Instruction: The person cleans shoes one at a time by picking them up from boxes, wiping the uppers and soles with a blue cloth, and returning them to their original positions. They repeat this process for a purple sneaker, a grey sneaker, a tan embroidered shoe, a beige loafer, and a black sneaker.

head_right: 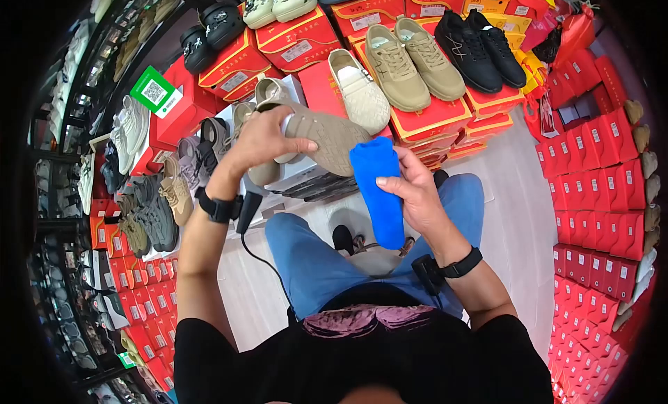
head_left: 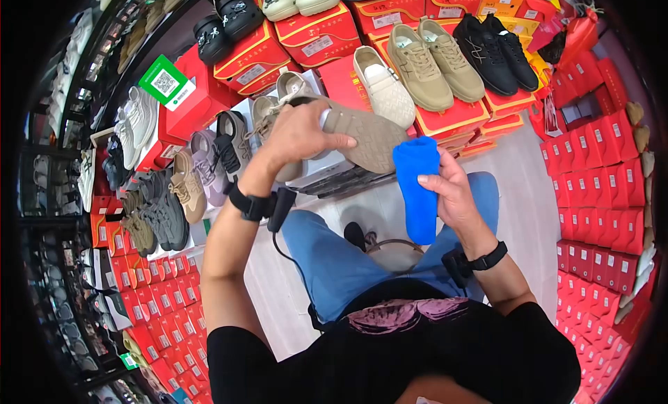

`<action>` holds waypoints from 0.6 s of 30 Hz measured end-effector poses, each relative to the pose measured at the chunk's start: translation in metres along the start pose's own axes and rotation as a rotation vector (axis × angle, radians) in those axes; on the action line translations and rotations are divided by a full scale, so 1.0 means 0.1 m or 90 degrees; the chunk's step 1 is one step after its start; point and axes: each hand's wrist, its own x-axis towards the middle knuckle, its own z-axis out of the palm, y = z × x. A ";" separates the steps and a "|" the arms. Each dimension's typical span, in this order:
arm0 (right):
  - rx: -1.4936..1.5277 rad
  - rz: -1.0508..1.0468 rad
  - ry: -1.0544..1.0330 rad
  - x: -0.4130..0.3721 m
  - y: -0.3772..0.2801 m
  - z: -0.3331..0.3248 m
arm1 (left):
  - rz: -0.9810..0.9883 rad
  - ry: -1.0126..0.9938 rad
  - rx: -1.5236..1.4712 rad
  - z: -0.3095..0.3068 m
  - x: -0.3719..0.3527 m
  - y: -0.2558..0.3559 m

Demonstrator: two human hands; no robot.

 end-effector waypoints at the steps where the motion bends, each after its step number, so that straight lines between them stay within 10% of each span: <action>1: -0.029 -0.005 0.005 -0.06 0.02 0.00 | -0.001 0.002 -0.001 0.03 -0.09 0.03; 5: -0.091 -0.002 -0.003 -0.31 0.06 0.00 | 0.055 0.103 0.123 0.28 -0.49 0.05; 12: -0.259 -0.072 -0.099 -0.59 0.04 0.06 | -0.037 0.152 -0.394 0.67 -0.91 -0.04; 18: -0.335 0.000 -0.192 -0.60 -0.17 -0.03 | -0.017 0.207 -0.400 0.93 -1.15 -0.17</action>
